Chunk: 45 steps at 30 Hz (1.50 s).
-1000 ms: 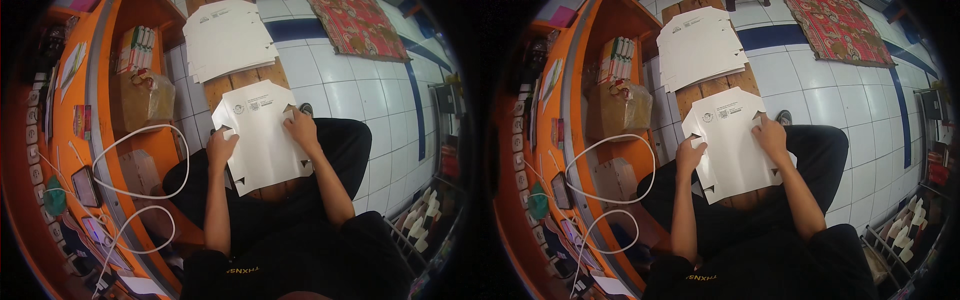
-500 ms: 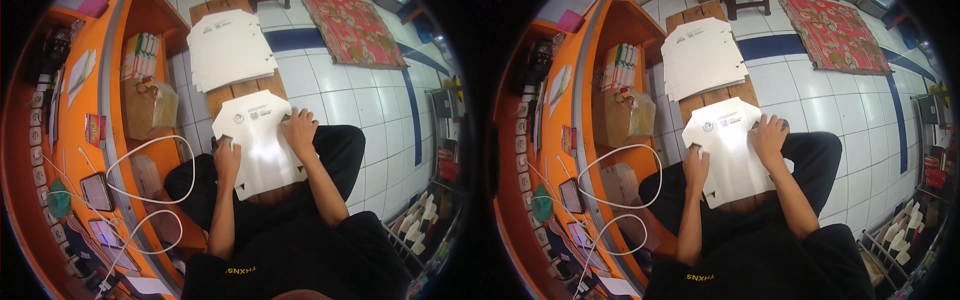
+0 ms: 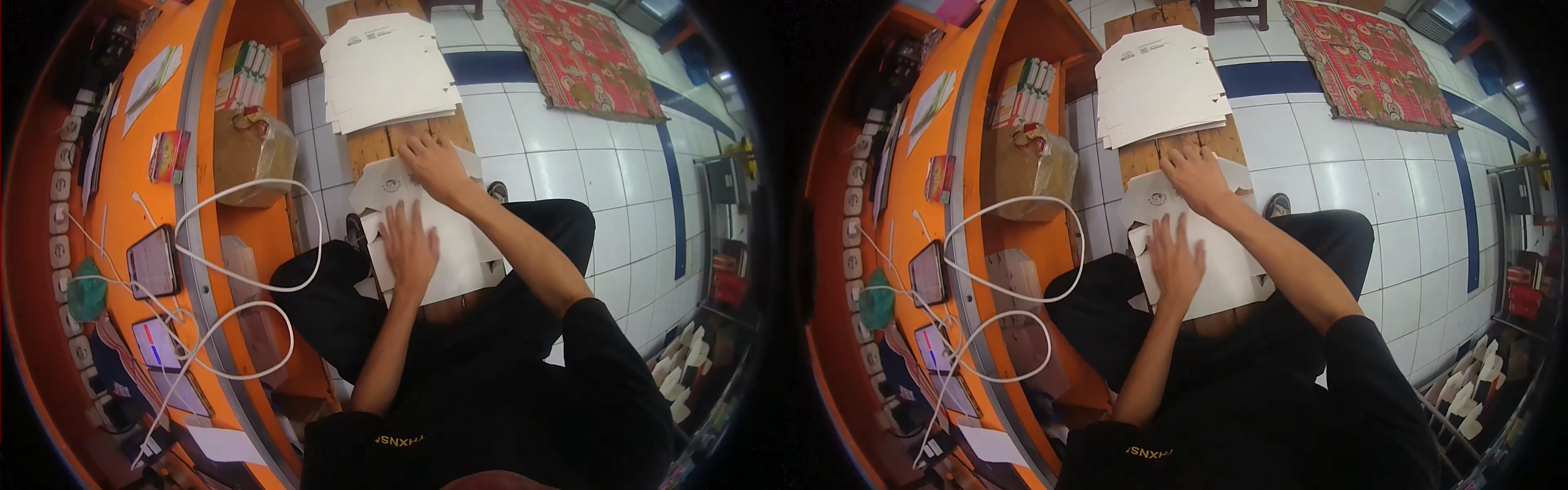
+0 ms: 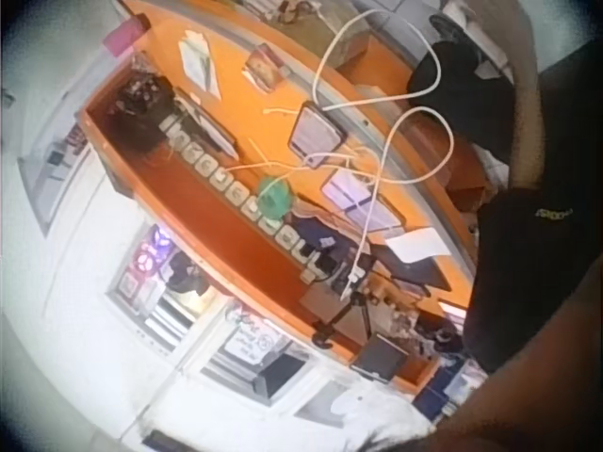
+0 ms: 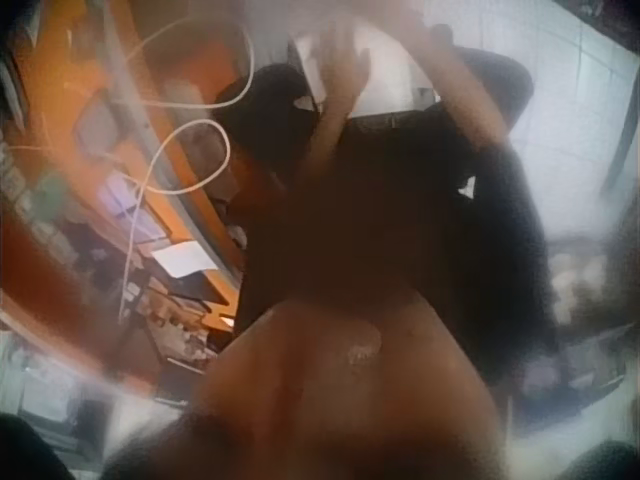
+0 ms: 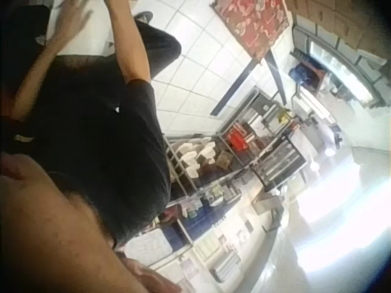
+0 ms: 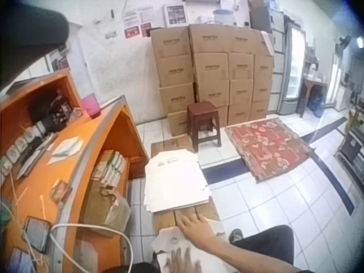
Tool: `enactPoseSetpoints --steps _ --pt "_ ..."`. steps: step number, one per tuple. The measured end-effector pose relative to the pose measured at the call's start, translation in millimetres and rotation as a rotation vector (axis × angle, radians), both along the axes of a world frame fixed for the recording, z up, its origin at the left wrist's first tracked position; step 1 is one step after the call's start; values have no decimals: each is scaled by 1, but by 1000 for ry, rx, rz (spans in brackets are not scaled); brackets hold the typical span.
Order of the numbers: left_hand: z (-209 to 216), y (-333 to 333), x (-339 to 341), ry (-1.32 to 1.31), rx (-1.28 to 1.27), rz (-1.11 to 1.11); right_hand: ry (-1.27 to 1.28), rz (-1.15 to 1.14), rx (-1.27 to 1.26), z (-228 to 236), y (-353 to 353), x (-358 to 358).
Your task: The person folds cardboard food containers by hand, pressing along pre-scored lines to form the box structure and securing the side tabs into slots one container at a time.
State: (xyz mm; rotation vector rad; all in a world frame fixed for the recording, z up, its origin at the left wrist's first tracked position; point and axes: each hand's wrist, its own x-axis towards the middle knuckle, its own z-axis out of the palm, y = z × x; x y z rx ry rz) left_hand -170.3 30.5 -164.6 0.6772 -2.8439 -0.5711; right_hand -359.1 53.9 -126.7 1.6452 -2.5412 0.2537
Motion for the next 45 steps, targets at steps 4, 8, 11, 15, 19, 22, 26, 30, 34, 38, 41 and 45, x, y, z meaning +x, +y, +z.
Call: enactPoseSetpoints --steps 4,8,11,15,19,22,26,30,34,38,41,45 --pt "-21 11 0 68 4 36 75 -35 -107 4 20 39" --pt "-28 8 7 89 39 8 68 -44 -235 6 42 71" --pt "-32 8 14 101 80 -37 77 -72 -260 -7 61 106" --pt "-54 8 18 98 191 -35 80 -97 -242 -34 84 136" --pt "-25 12 15 -13 -62 -20 17 -147 -162 -12 39 80" --pt "-18 37 28 -37 65 -28 -216 -83 152 7 15 28" --pt "-13 52 43 -116 113 -22 -187 35 123 28 31 49" --pt "-14 49 43 -58 139 -21 -90 -21 3 47 62 103" --pt "-35 55 64 133 136 -160 -79 -12 16 45 99 155" --pt "-46 56 65 65 16 -186 -49 -65 -153 22 118 177" --pt "-35 42 40 -112 -25 -66 -122 -74 -127 33 85 127" --pt "-12 37 31 -43 83 -82 -151 -168 70 73 51 66"
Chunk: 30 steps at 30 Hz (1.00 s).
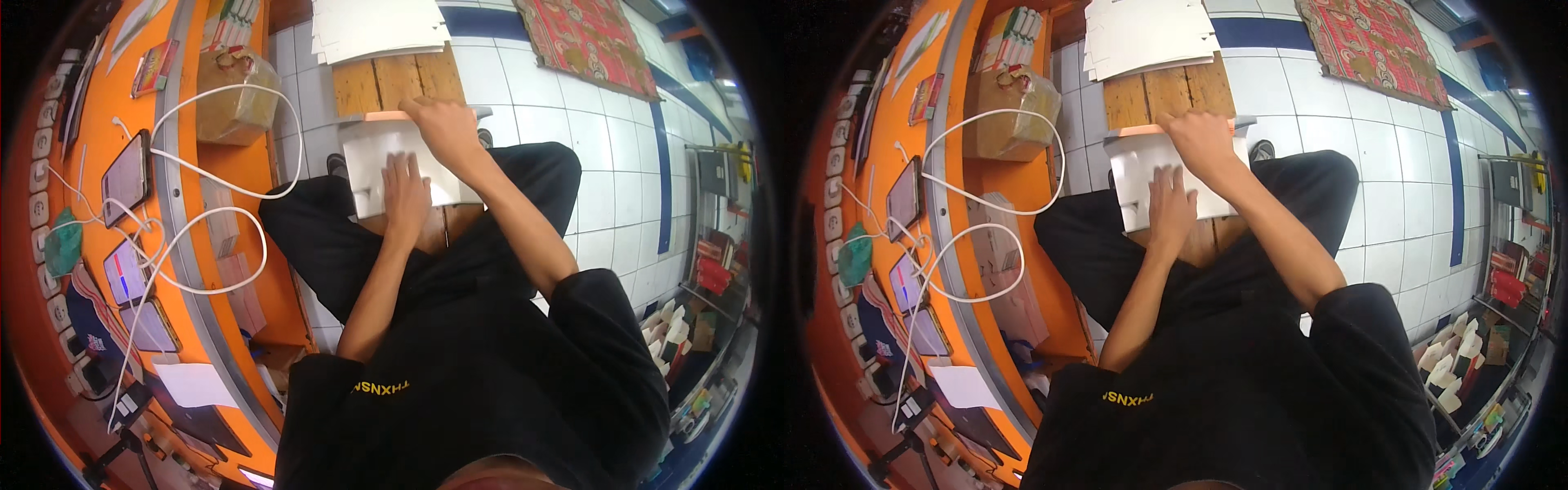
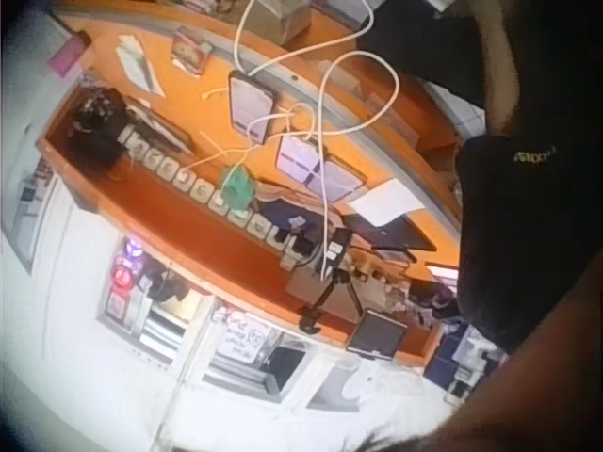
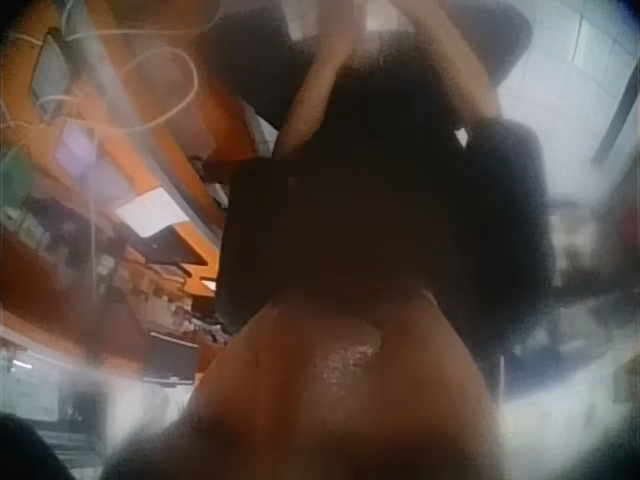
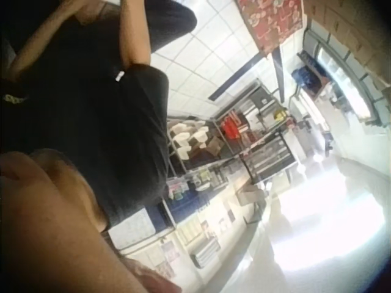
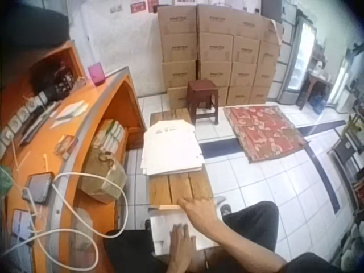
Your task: The person folds cardboard food containers by hand, pressing along pre-scored lines to form the box structure and securing the side tabs into slots one container at a time.
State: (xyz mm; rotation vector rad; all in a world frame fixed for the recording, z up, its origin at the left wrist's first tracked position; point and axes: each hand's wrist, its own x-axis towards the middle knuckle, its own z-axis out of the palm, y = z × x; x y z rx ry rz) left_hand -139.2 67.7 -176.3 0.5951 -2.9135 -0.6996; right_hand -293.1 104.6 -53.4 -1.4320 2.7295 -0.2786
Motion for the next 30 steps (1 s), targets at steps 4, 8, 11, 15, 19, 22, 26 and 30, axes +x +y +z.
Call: enactPoseSetpoints --steps 4,8,11,15,19,22,26,30 --pt "4 18 25 35 67 -43 134 87 -358 8 7 0" --pt "8 21 13 75 93 58 123 105 -306 -7 28 37" --pt "-28 24 34 41 131 16 98 82 -299 -7 52 82" --pt "-30 27 67 84 149 -106 4 65 -214 2 104 164" --pt "-8 23 57 -35 -34 -97 -154 60 -173 45 101 136" --pt "18 21 39 -145 -201 -17 -214 108 -124 87 58 43" --pt "45 33 51 -134 -127 -94 -444 526 65 68 -34 -81" --pt "33 25 59 5 -79 39 -442 376 344 -1 -79 -98"
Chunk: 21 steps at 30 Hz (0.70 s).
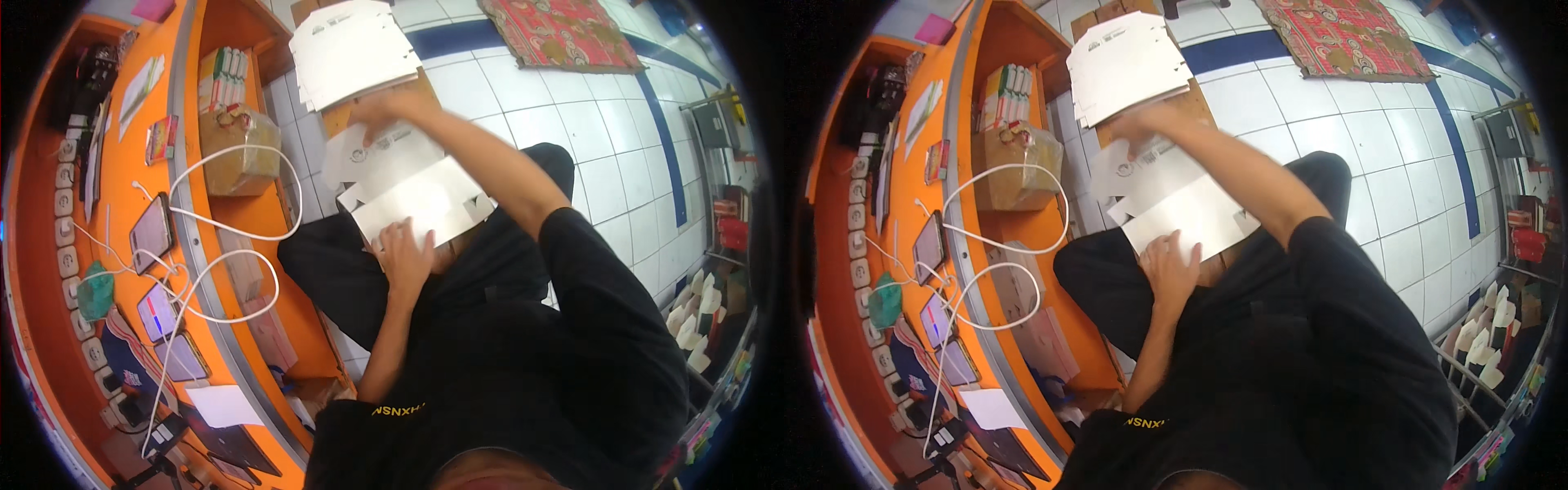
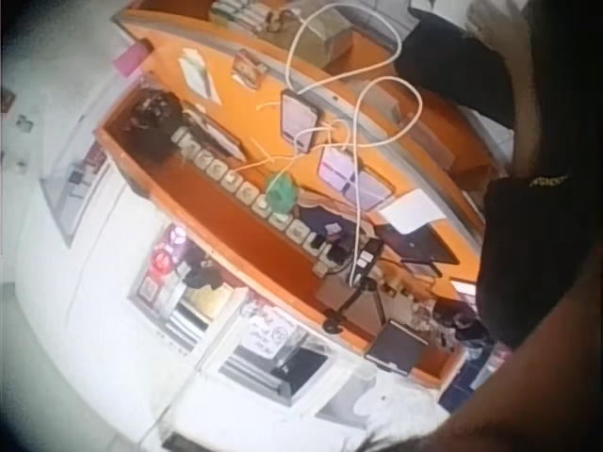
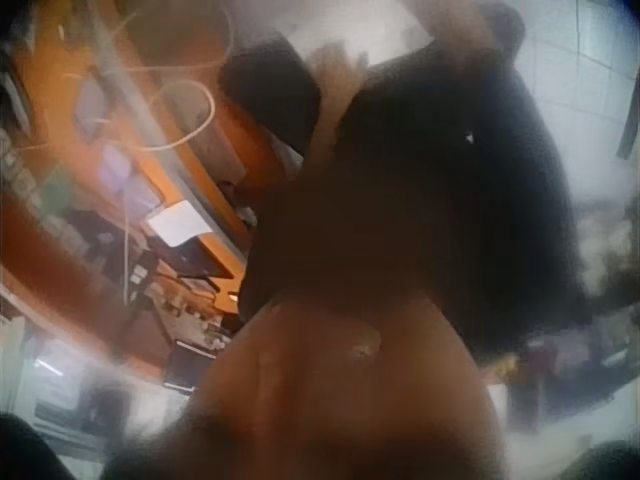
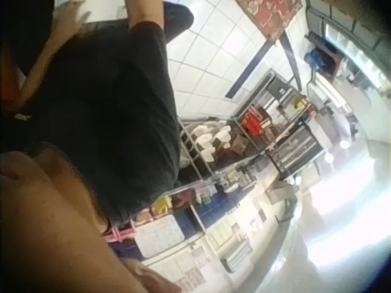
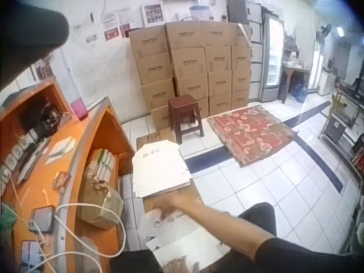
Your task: The person folds cardboard food containers by hand, pressing along pre-scored lines to form the box structure and securing the side tabs into slots one container at a time.
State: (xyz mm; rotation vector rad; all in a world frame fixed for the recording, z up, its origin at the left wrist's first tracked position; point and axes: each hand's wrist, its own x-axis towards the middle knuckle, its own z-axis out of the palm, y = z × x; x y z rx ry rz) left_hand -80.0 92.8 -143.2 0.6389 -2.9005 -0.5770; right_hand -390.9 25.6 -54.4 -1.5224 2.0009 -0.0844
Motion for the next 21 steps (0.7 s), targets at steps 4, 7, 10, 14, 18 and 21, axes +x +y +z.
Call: enactPoseSetpoints --steps 4,7,10,14,18,21 --pt "-16 -39 3 -33 118 377 609 -403 -708 -65 37 37" --pt "-25 -46 15 -55 239 516 369 -938 -664 -85 116 83" --pt "-23 -41 14 -47 349 556 107 -1052 -11 -101 191 136" --pt "-13 -35 17 128 267 391 60 -1120 -279 -118 213 179" --pt "9 -40 10 42 402 384 113 -1119 -346 -118 219 180" --pt "-30 -68 15 221 625 475 93 -1101 -375 -111 215 182"
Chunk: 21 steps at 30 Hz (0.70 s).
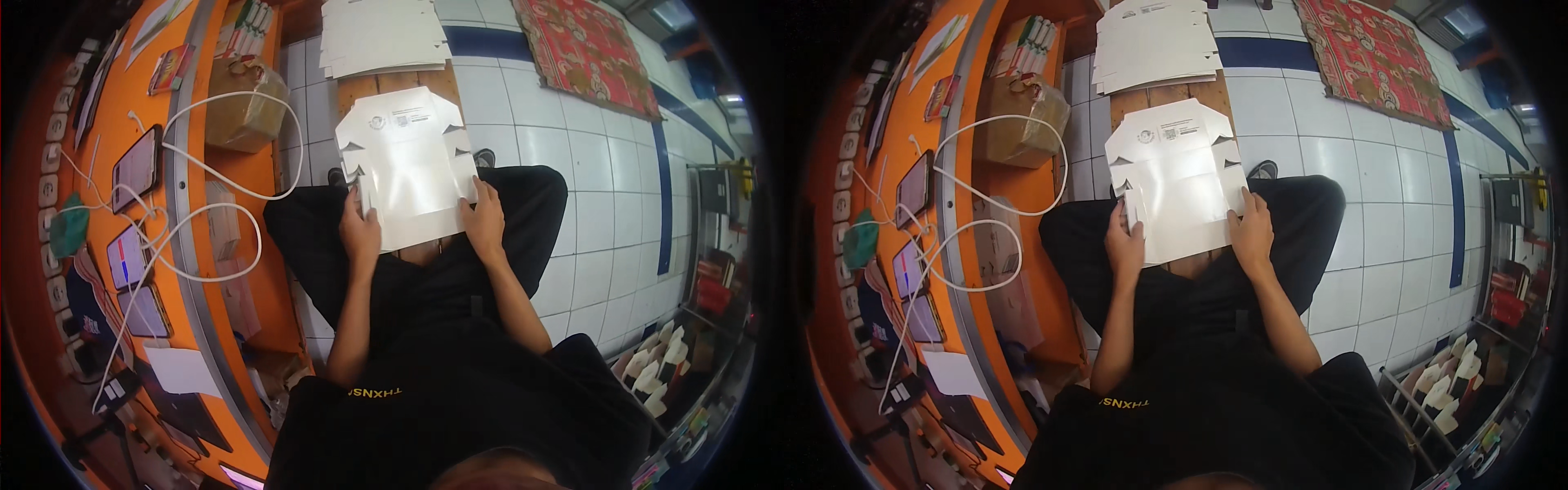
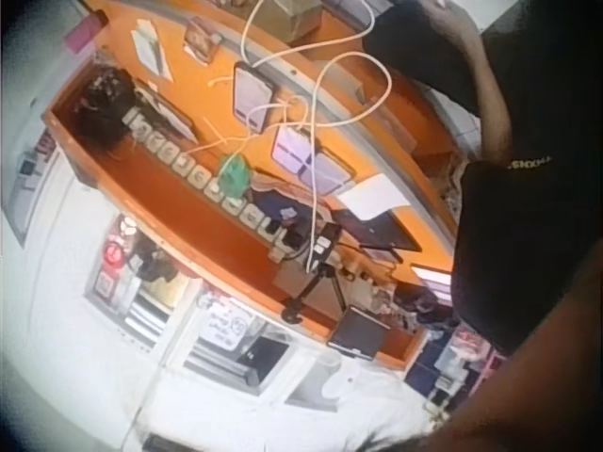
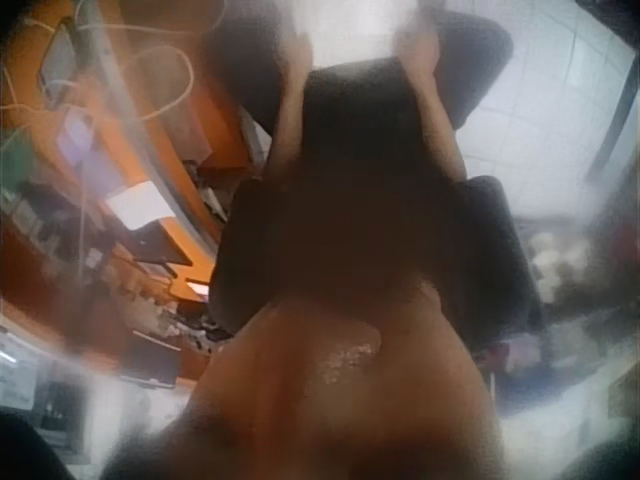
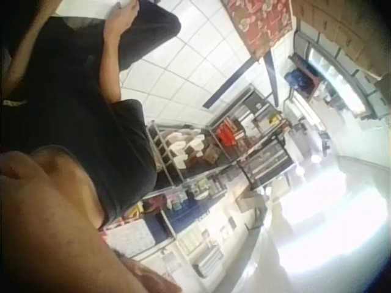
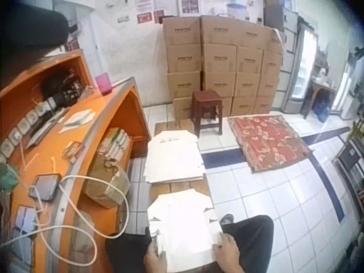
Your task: The person folds cardboard food containers by hand, pressing along pre-scored lines to form the box structure and securing the side tabs into slots one container at a time.
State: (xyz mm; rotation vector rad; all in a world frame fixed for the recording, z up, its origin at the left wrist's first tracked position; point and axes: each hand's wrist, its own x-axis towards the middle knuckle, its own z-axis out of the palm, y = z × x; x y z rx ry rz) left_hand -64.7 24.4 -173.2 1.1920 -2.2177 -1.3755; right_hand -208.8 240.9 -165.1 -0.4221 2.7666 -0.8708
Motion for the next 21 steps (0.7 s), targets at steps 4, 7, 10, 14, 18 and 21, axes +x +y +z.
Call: enactPoseSetpoints --steps 4,7,10,14,18,21 --pt "11 -24 2 216 452 18 -73 -104 -46 14 -10 -2" --pt "53 -21 -8 231 652 -10 -97 -83 -61 0 -3 -17" --pt "65 -23 -11 298 697 -84 -106 -70 -58 -1 -7 -24" --pt "61 -18 -20 424 768 -127 -119 -107 -174 -11 -8 -31" --pt "82 -11 -27 403 594 -240 -258 -118 -215 -13 -2 -44" --pt "120 -3 -33 396 541 -270 -364 -143 -429 -28 8 -53"
